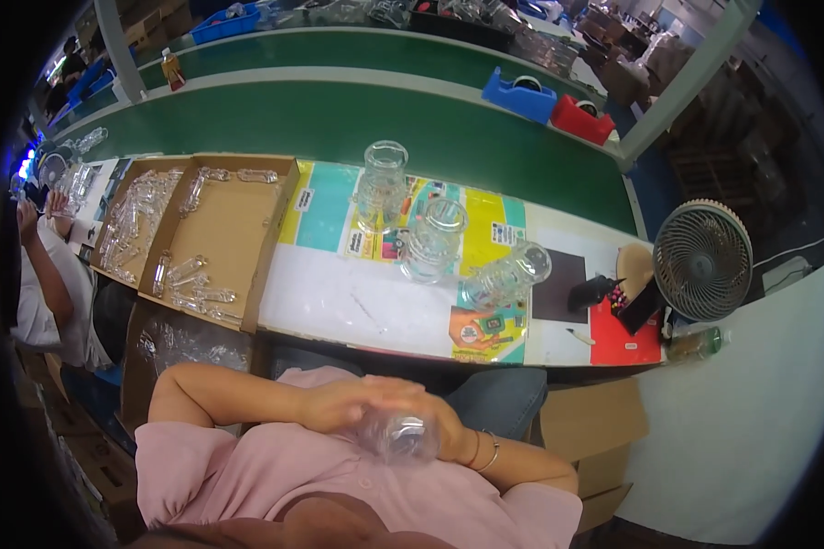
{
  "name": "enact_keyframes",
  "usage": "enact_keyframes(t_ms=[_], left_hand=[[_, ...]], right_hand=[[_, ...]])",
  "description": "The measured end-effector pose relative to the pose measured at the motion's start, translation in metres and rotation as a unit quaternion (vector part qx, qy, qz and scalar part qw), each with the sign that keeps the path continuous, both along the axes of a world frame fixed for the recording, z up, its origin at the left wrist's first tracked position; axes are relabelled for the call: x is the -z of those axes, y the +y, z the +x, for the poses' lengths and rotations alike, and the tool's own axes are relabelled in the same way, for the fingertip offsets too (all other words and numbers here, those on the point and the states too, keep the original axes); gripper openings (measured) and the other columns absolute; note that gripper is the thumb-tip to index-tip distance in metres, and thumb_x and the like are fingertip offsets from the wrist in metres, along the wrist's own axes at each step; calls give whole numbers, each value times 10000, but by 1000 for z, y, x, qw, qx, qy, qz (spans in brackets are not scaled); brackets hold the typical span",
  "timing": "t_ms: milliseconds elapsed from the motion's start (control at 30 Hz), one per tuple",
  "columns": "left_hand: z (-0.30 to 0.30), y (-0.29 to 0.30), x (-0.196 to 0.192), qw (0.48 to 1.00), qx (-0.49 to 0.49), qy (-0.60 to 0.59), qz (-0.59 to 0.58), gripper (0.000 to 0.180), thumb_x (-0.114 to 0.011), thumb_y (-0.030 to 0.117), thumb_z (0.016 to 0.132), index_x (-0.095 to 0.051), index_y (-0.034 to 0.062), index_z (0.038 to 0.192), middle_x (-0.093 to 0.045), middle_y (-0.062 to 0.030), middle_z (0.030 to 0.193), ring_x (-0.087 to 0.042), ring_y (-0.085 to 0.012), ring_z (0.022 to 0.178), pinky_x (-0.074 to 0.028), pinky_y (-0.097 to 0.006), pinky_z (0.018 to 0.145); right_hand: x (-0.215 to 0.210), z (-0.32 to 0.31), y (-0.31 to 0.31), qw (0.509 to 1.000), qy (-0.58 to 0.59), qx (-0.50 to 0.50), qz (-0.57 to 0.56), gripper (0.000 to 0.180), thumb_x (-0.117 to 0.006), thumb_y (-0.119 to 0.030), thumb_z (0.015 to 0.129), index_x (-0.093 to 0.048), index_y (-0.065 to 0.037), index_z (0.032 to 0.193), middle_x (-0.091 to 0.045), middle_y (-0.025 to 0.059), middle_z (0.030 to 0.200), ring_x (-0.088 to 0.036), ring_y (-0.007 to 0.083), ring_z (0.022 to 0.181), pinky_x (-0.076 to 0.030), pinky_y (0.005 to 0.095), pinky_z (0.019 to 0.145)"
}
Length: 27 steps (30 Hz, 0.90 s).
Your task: Assembling clear plastic fixture components by applying glue from a bottle to joints.
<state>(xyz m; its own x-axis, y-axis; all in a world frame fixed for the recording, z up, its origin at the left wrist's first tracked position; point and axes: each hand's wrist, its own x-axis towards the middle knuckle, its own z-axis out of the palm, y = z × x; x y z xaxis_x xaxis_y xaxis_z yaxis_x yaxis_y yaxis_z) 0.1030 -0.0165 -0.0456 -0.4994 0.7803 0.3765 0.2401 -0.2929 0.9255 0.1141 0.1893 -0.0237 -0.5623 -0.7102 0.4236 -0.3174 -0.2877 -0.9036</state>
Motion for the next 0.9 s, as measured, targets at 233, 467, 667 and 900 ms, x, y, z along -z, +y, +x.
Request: enact_keyframes(t_ms=[233,467,667,900], left_hand=[[-23,-34,-21,937,-45,-345,-25,730,-532,409,886,-183,34,1406,-278,-110,1417,-302,-221,1297,-262,-376,1047],[-30,-101,-48,876,-203,-438,-11,810,-690,128,742,-200,55,1383,-355,-119,1354,-358,-240,1267,-300,-406,1042],[-184,-172,-91,865,-398,-302,50,726,-658,165,743,-251,88,1339,-472,-108,1203,-515,-248,1074,-416,-456,946],[-358,-205,-38,859,-414,-294,-70,507,-612,107,725,-449,40,1200,-572,-77,1018,-564,-180,863,-477,-332,725]], right_hand=[[-5,-29,-34,836,-501,122,-186,546,-291,-398,973,-392,54,1263,-498,163,1228,-464,266,1144,-350,405,992],[31,-53,-37,952,-174,250,-19,469,-290,-366,978,-480,17,1171,-508,146,1195,-448,253,1149,-294,381,1029],[65,-70,-37,860,248,300,330,362,-648,-222,755,-550,-81,1074,-532,128,1151,-483,296,1102,-216,549,1039],[68,-71,-44,833,306,276,369,280,-662,-198,733,-593,-89,982,-557,78,1128,-494,249,1096,-249,536,1028]])
